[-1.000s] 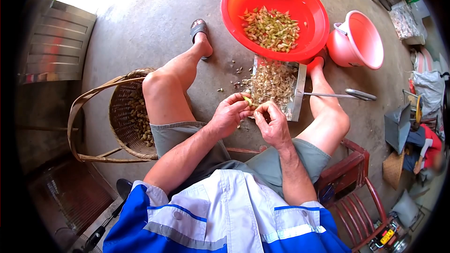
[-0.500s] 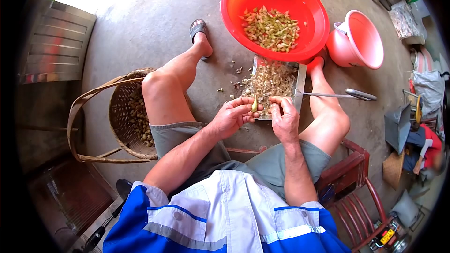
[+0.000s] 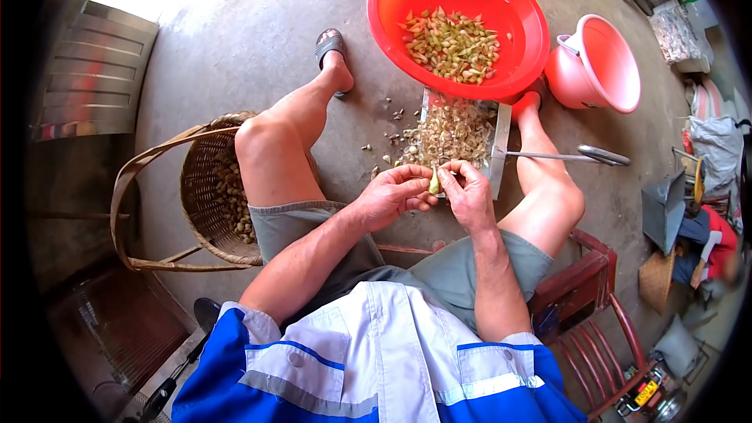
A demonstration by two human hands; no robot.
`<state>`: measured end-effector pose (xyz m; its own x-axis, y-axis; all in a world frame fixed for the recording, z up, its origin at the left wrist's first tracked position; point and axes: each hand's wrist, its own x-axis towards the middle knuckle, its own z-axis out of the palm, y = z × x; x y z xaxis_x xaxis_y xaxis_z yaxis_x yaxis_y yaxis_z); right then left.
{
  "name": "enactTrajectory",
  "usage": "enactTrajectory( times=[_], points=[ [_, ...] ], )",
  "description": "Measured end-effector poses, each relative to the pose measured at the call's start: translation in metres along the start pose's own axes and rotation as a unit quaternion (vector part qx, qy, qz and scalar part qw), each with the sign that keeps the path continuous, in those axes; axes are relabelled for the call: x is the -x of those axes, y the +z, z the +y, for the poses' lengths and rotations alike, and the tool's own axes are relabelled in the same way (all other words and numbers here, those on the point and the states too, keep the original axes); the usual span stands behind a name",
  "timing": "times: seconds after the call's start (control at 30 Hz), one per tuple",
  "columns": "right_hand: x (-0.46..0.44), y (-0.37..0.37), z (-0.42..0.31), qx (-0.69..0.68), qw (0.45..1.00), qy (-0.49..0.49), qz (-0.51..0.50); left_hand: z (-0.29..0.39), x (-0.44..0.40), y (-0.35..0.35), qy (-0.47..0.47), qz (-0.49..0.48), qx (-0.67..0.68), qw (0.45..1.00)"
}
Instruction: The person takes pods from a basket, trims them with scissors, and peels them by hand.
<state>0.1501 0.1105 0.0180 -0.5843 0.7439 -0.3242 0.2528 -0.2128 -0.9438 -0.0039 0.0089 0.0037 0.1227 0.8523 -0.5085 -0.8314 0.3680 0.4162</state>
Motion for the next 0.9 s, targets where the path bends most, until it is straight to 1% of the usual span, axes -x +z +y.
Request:
enactTrajectory(
  times=[0.03, 0.23, 0.37, 0.47, 0.7, 0.8, 0.9],
  points=[
    [0.000, 0.000, 0.002, 0.017, 1.000, -0.009, 0.001, 0.000, 0.000, 0.000, 0.001, -0.001, -0.006, 1.000],
    [0.006, 0.006, 0.001, -0.051, 0.998, -0.011, 0.046, 0.002, -0.002, 0.000, 0.019, 0.015, 0.051, 0.998],
    [0.012, 0.006, -0.014, 0.106, 0.983, -0.143, 0.039, 0.001, -0.005, -0.002, 0.037, 0.030, 0.059, 0.997],
    [0.012, 0.010, -0.013, 0.176, 0.963, -0.201, 0.040, 0.001, -0.005, -0.003, 0.043, 0.027, 0.051, 0.997],
    [0.011, 0.009, -0.014, 0.241, 0.949, -0.203, 0.024, -0.003, -0.006, -0.004, 0.057, 0.037, 0.038, 0.997],
    [0.011, 0.008, -0.009, 0.273, 0.931, -0.240, 0.019, -0.003, -0.007, -0.006, 0.053, 0.044, 0.044, 0.997],
    [0.014, 0.010, -0.011, 0.235, 0.938, -0.255, 0.001, -0.002, -0.007, -0.011, 0.056, 0.045, 0.064, 0.995]
  ],
)
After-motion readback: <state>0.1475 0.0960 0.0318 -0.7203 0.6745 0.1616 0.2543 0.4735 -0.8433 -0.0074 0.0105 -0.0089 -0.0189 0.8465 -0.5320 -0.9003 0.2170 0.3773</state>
